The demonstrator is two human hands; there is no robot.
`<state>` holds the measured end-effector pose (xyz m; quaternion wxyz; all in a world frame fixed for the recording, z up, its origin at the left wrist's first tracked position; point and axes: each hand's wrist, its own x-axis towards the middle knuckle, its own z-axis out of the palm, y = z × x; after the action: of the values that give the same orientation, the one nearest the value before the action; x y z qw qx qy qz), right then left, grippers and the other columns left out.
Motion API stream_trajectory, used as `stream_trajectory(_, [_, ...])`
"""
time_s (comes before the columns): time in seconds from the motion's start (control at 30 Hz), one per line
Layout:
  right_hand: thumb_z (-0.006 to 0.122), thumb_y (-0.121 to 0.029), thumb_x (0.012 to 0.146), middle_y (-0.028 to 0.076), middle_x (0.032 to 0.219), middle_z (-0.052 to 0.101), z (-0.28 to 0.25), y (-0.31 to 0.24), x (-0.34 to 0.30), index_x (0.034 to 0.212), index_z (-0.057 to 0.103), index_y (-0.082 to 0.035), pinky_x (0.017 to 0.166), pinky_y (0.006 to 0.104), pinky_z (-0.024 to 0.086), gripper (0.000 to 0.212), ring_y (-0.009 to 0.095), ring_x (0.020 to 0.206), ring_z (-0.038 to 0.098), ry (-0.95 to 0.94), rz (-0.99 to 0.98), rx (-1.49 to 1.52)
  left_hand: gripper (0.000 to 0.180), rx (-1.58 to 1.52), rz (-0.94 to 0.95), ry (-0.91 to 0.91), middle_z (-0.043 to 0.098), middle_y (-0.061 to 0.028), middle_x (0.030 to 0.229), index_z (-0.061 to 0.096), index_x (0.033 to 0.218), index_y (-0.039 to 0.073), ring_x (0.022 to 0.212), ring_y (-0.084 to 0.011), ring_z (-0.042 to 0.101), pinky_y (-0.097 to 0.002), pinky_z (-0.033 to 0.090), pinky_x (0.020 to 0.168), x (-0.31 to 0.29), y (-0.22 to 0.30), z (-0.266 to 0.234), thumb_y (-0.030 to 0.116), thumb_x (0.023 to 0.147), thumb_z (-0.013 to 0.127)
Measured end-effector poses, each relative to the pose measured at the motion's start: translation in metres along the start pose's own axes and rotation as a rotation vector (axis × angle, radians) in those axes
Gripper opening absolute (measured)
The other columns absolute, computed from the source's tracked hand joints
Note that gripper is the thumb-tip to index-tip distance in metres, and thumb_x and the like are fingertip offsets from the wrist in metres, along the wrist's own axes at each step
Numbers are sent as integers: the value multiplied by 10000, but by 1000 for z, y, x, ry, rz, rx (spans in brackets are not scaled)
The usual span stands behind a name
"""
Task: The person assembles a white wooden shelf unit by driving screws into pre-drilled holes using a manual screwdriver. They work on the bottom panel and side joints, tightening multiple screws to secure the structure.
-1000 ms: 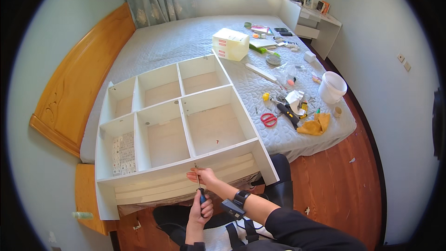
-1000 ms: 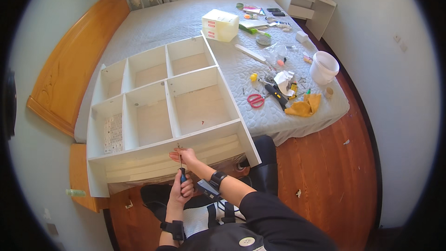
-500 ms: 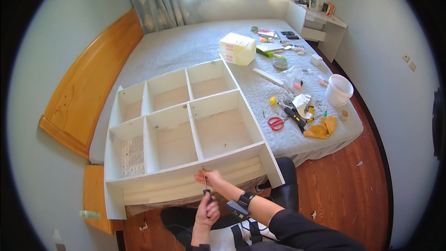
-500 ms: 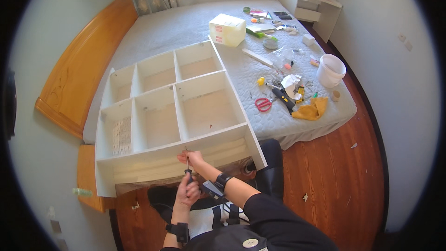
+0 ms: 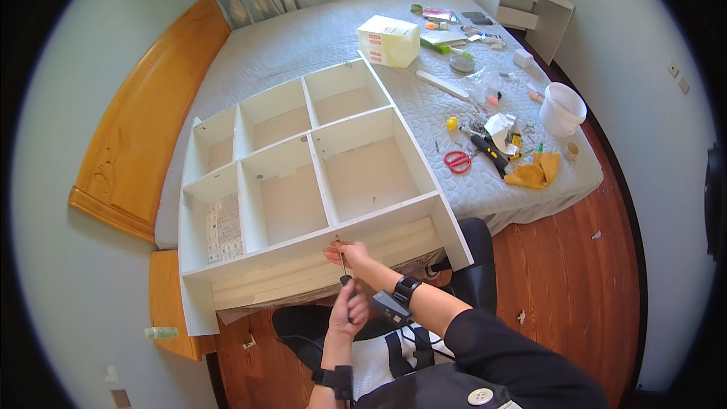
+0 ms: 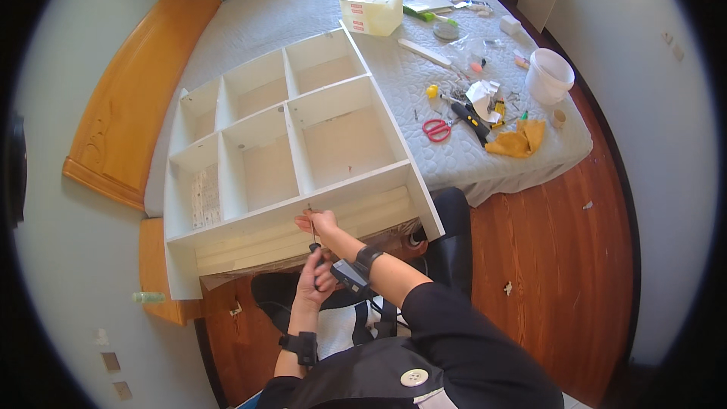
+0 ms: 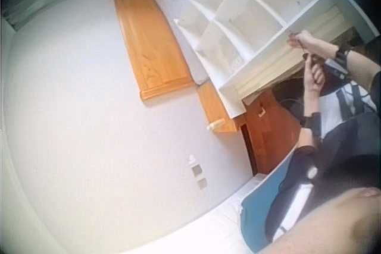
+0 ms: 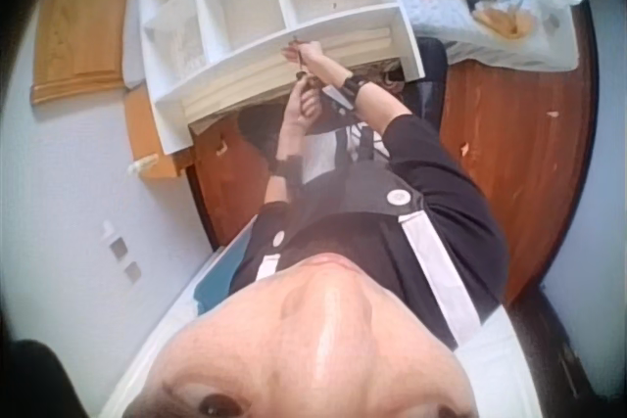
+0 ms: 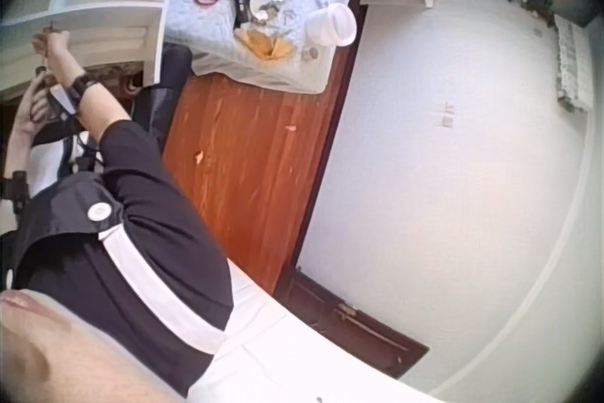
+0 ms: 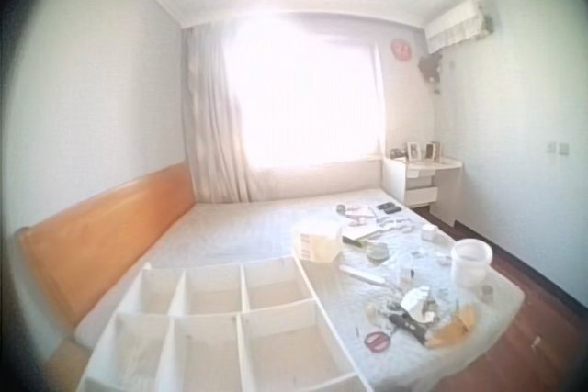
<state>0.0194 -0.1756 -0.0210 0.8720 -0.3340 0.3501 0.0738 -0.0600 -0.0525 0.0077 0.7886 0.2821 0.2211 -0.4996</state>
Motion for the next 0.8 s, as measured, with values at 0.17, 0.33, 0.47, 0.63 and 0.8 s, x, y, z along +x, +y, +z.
stream_trajectory(0.17, [411,-67,946,214,1127,593,0,-1,2,1202,465,84,839,334,539,302,277,987,628,-5,18,7,291,-326,-112,-176,373,18,516,570,975,15,409,-91,391,-219,273,343,-5,3,3,298,931,515])
stream_trajectory(0.33, [436,-69,940,215,1130,592,2,4,7,1201,466,84,821,343,547,304,283,979,633,59,-13,-73,239,385,140,244,443,7,550,552,911,58,432,-137,438,-250,301,356,-6,-4,15,296,900,566])
stream_trajectory(0.47, [458,-97,942,225,1140,583,-3,6,7,1188,471,90,851,355,535,310,296,1012,617,0,-4,27,211,423,148,251,419,20,550,539,873,89,357,-127,361,-243,269,330,-8,-1,11,295,894,579])
stream_trajectory(0.63, [457,-119,942,228,1113,595,-12,6,8,1186,469,95,862,357,535,325,299,995,623,-122,43,57,325,-578,-174,-484,293,42,520,561,1029,-2,351,-54,262,-210,215,299,-7,5,-4,287,970,425])
stream_trajectory(0.8, [441,-109,945,216,1114,598,-10,5,-3,1206,457,98,860,340,535,333,279,978,630,-59,21,-44,316,919,354,489,507,-40,620,508,910,16,428,-139,490,-253,398,363,-3,-16,-2,304,859,628])
